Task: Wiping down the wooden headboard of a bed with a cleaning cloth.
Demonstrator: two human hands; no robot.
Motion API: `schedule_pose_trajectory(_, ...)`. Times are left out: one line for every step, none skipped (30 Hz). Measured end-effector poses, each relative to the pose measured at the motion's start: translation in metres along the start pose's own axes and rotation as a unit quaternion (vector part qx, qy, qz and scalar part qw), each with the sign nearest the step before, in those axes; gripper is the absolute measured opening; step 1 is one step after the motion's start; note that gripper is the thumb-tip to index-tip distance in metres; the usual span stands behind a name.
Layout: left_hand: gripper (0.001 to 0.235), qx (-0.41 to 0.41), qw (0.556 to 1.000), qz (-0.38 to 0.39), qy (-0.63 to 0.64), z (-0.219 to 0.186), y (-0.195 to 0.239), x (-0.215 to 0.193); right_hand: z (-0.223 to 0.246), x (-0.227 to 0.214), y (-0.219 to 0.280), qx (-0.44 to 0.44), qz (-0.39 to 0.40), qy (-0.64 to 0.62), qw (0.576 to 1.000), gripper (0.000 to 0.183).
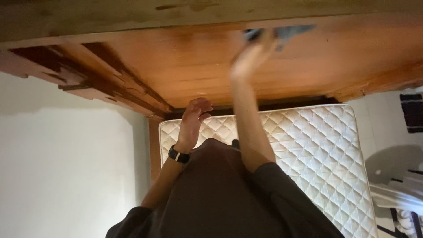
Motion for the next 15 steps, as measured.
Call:
schedule_pose_trajectory(0.038,0.006,1.0,0.003,-0.001,-0.003,0.002,-0.003,0.011,-0.002,-0.011,-0.002,-0.038,0.068,0.997,0.049)
schedule_pose_trajectory(0.038,0.013,1.0,0.006,-0.003,-0.006,0.005,-0.006,0.023,-0.005,-0.021,-0.004,-0.075,0.135,0.988,0.073)
schedule_pose_trajectory(0.038,0.016,1.0,0.006,-0.001,-0.01,0.006,-0.005,0.019,0.0,-0.016,-0.005,-0.071,0.134,0.988,0.073)
schedule_pose_trajectory(0.039,0.012,1.0,-0.003,-0.002,-0.013,0.008,-0.004,0.015,0.005,-0.011,-0.008,-0.076,0.19,0.979,0.078)
schedule_pose_trajectory(0.04,0.006,1.0,-0.013,-0.003,-0.016,0.011,-0.004,0.011,0.008,-0.005,-0.011,-0.082,0.245,0.966,0.083)
schedule_pose_trajectory(0.04,0.008,1.0,-0.014,-0.002,-0.015,0.011,-0.008,-0.007,0.009,0.002,-0.011,-0.079,0.245,0.966,0.083)
schedule_pose_trajectory(0.039,0.014,1.0,-0.011,-0.01,-0.015,0.011,-0.012,-0.026,0.012,0.009,0.015,-0.045,0.307,0.95,0.079)
schedule_pose_trajectory(0.039,0.021,1.0,-0.008,-0.019,-0.015,0.011,-0.015,-0.046,0.015,0.017,0.04,-0.01,0.368,0.929,0.075)
schedule_pose_trajectory(0.039,0.024,0.999,-0.009,-0.019,-0.02,0.014,-0.014,-0.049,0.022,0.029,0.04,-0.007,0.366,0.93,0.075)
schedule_pose_trajectory(0.038,0.025,1.0,0.0,-0.019,-0.025,0.016,-0.012,-0.05,0.032,0.041,0.009,0.042,0.309,0.95,0.054)
schedule_pose_trajectory(0.038,0.025,0.999,0.01,-0.019,-0.03,0.018,-0.009,-0.05,0.041,0.052,-0.023,0.09,0.25,0.964,0.037)
schedule_pose_trajectory(0.038,0.027,0.999,0.011,-0.019,-0.033,0.019,-0.01,-0.052,0.045,0.06,-0.024,0.091,0.248,0.964,0.037)
schedule_pose_trajectory(0.039,0.023,1.0,0.001,-0.017,-0.035,0.021,-0.011,-0.051,0.049,0.068,-0.071,0.136,0.306,0.94,0.032)
schedule_pose_trajectory(0.04,0.02,1.0,-0.008,-0.014,-0.037,0.022,-0.012,-0.051,0.054,0.078,-0.117,0.18,0.361,0.908,0.036)
schedule_pose_trajectory(0.04,0.016,1.0,-0.009,-0.014,-0.035,0.024,-0.016,-0.047,0.052,0.085,-0.115,0.178,0.363,0.907,0.036)
Point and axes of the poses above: each hand's wrist, its own y-axis away from the middle knuckle, its own x-axis out of the palm, z = x × y, the point moved 3 cm from there along -y, towards the middle knuckle, and after that the axes turned 13 degrees about y, right-handed, at the moved point
